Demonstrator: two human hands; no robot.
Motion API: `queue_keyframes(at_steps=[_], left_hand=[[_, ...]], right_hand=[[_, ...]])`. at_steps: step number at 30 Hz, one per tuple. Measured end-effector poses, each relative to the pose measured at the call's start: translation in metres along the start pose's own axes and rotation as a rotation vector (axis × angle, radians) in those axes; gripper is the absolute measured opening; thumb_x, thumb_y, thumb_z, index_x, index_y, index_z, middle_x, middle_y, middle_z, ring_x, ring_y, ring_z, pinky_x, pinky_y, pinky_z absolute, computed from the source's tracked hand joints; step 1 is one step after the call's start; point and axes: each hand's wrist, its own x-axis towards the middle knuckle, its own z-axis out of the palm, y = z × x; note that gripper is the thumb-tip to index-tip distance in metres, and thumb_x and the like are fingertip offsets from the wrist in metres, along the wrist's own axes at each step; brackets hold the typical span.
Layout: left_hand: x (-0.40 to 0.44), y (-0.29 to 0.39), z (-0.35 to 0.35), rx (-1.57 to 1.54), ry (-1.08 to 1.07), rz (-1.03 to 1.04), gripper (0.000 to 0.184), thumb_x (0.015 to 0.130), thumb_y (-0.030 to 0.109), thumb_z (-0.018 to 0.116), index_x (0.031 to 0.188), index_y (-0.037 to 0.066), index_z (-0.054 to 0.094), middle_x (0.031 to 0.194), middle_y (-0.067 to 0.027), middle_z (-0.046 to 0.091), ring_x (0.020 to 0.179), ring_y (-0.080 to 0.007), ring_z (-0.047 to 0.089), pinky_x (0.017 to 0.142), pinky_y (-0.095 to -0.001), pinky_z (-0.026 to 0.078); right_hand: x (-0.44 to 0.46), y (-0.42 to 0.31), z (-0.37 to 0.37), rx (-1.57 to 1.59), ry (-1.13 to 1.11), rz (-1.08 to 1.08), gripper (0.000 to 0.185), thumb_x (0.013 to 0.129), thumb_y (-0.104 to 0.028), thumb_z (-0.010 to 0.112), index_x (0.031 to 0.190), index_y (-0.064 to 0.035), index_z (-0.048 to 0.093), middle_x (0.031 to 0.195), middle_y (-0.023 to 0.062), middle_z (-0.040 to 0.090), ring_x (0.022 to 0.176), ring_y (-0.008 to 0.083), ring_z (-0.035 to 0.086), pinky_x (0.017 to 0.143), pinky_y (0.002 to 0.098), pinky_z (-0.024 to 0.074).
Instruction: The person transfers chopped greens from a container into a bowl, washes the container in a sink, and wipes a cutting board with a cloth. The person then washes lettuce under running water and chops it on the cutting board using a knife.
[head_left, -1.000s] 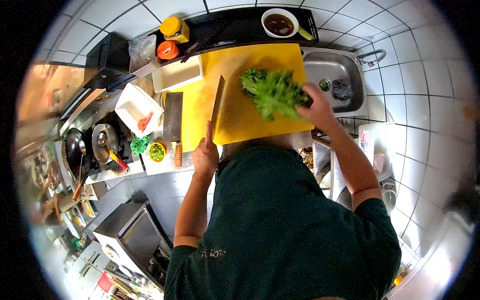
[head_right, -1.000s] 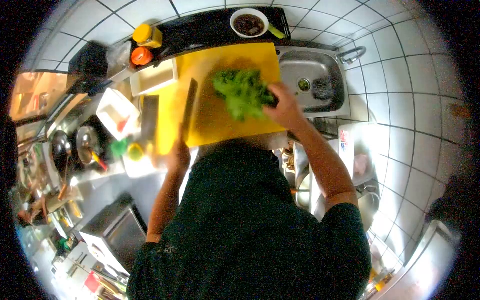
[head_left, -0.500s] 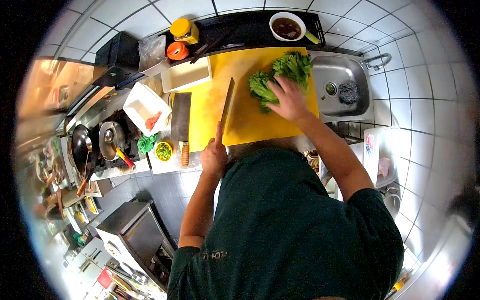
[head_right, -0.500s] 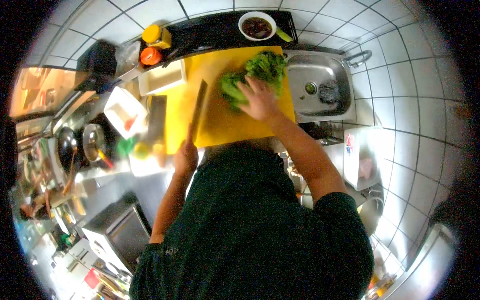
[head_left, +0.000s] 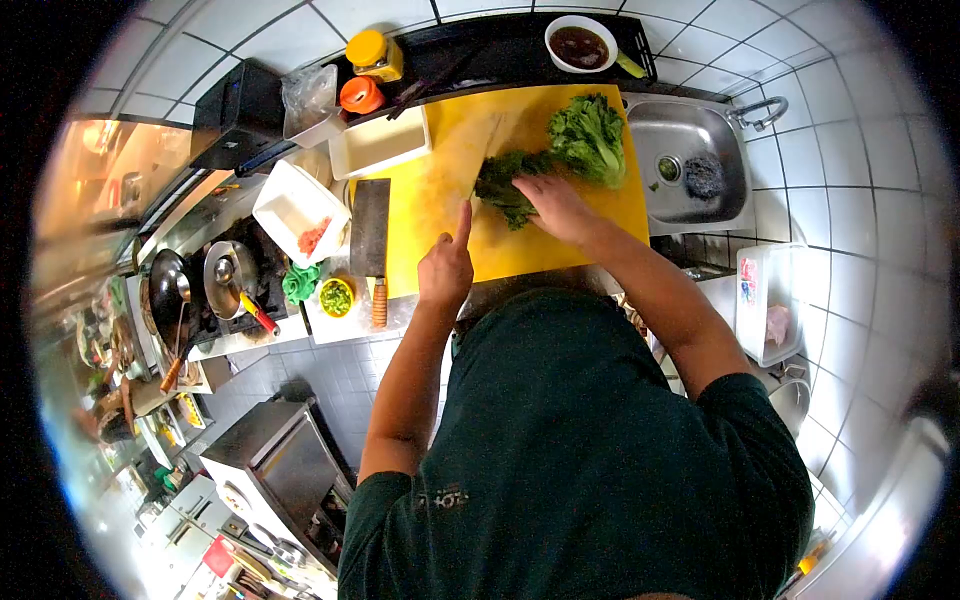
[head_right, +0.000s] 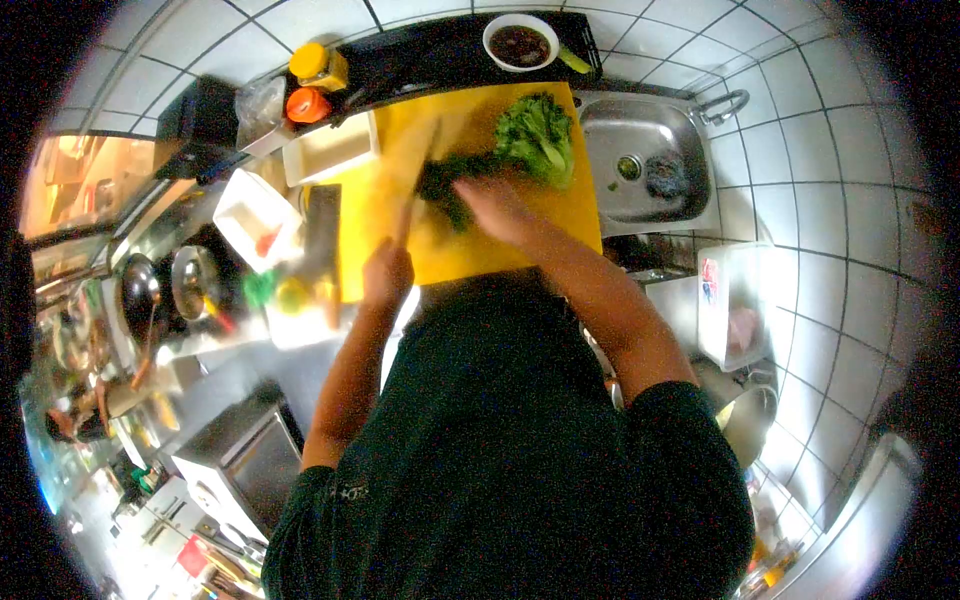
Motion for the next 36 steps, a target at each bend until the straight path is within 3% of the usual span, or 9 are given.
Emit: queue_keyframes(at_steps=[3,6,9,12,18,21,27,33,36], left_hand=[[0.006,-0.005,0.010,0.097,-0.076,-0.017,0.081,0.086,0.003,0.054,0.159,0.024,0.026,0.079,-0.0145,0.061,0.064,-0.0327,0.064,0.058,-0.0460,0.054],[0.001,0.005,-0.010,0.010,-0.068,-0.043,0.083,0.086,0.003,0.053,0.160,0.025,0.023,0.080,-0.0162,0.062,0.066,-0.0336,0.065,0.060,-0.0468,0.054],[-0.004,0.008,-0.004,-0.079,0.012,0.007,0.083,0.086,0.003,0.052,0.160,0.025,0.023,0.081,-0.0166,0.062,0.068,-0.0341,0.066,0.061,-0.0473,0.055],[0.011,0.009,0.005,0.137,-0.187,-0.031,0.083,0.086,0.003,0.053,0.160,0.026,0.023,0.082,-0.0168,0.063,0.069,-0.0336,0.066,0.061,-0.0469,0.054],[0.003,0.014,-0.007,-0.030,-0.053,-0.002,0.086,0.086,0.004,0.053,0.160,0.028,0.018,0.085,-0.0180,0.064,0.071,-0.0340,0.067,0.063,-0.0463,0.055],[0.015,0.013,0.003,0.104,-0.184,-0.021,0.086,0.085,0.004,0.053,0.160,0.028,0.019,0.083,-0.0172,0.063,0.072,-0.0346,0.067,0.064,-0.0468,0.055],[0.010,0.016,-0.001,0.015,-0.136,-0.025,0.086,0.085,0.004,0.054,0.160,0.027,0.019,0.081,-0.0171,0.062,0.070,-0.0366,0.067,0.067,-0.0479,0.056],[0.012,0.023,-0.017,-0.021,-0.143,-0.068,0.086,0.086,0.004,0.053,0.161,0.027,0.017,0.086,-0.0193,0.065,0.071,-0.0372,0.068,0.067,-0.0482,0.056],[0.018,0.012,0.010,0.040,-0.237,-0.007,0.087,0.086,0.004,0.053,0.161,0.026,0.015,0.088,-0.0202,0.066,0.071,-0.0373,0.068,0.066,-0.0479,0.056]], right_hand=[[-0.015,-0.007,-0.020,-0.173,0.024,-0.011,0.068,0.079,-0.015,0.078,0.139,-0.0048,0.048,0.153,0.0166,0.038,0.132,0.0402,0.045,0.109,0.0508,0.0395],[-0.034,-0.004,-0.032,-0.159,0.060,-0.038,0.053,0.081,-0.006,0.067,0.134,-0.0058,0.057,0.148,0.0231,0.041,0.128,0.0449,0.048,0.106,0.0527,0.0446],[-0.045,0.011,-0.019,-0.122,-0.033,0.033,0.052,0.080,-0.007,0.069,0.131,-0.0061,0.059,0.144,0.0236,0.045,0.125,0.0442,0.051,0.104,0.0508,0.0458],[-0.036,0.012,-0.015,-0.075,0.070,-0.026,0.041,0.084,-0.010,0.066,0.125,-0.0059,0.063,0.132,0.0236,0.053,0.117,0.0431,0.055,0.099,0.0499,0.0483],[-0.027,0.009,-0.022,-0.190,0.076,-0.101,0.021,0.086,-0.013,0.059,0.104,-0.0054,0.066,0.110,0.0204,0.060,0.104,0.0396,0.058,0.088,0.0485,0.0513],[-0.023,0.002,-0.023,-0.150,0.057,-0.042,0.019,0.085,-0.015,0.059,0.101,-0.0060,0.066,0.110,0.0182,0.060,0.102,0.0382,0.059,0.088,0.0474,0.0515],[-0.024,0.007,-0.018,-0.221,0.080,-0.100,0.017,0.085,-0.015,0.058,0.099,-0.0060,0.064,0.107,0.0160,0.060,0.101,0.0374,0.059,0.085,0.0476,0.0521],[-0.022,0.011,-0.018,-0.248,0.008,-0.062,0.023,0.085,-0.013,0.057,0.107,-0.0072,0.063,0.110,0.0157,0.060,0.102,0.0378,0.058,0.088,0.0474,0.0523],[-0.022,0.007,-0.019,-0.229,0.057,-0.084,0.029,0.085,-0.012,0.056,0.114,-0.0078,0.062,0.110,0.0160,0.060,0.101,0.0385,0.058,0.090,0.0477,0.0515]])
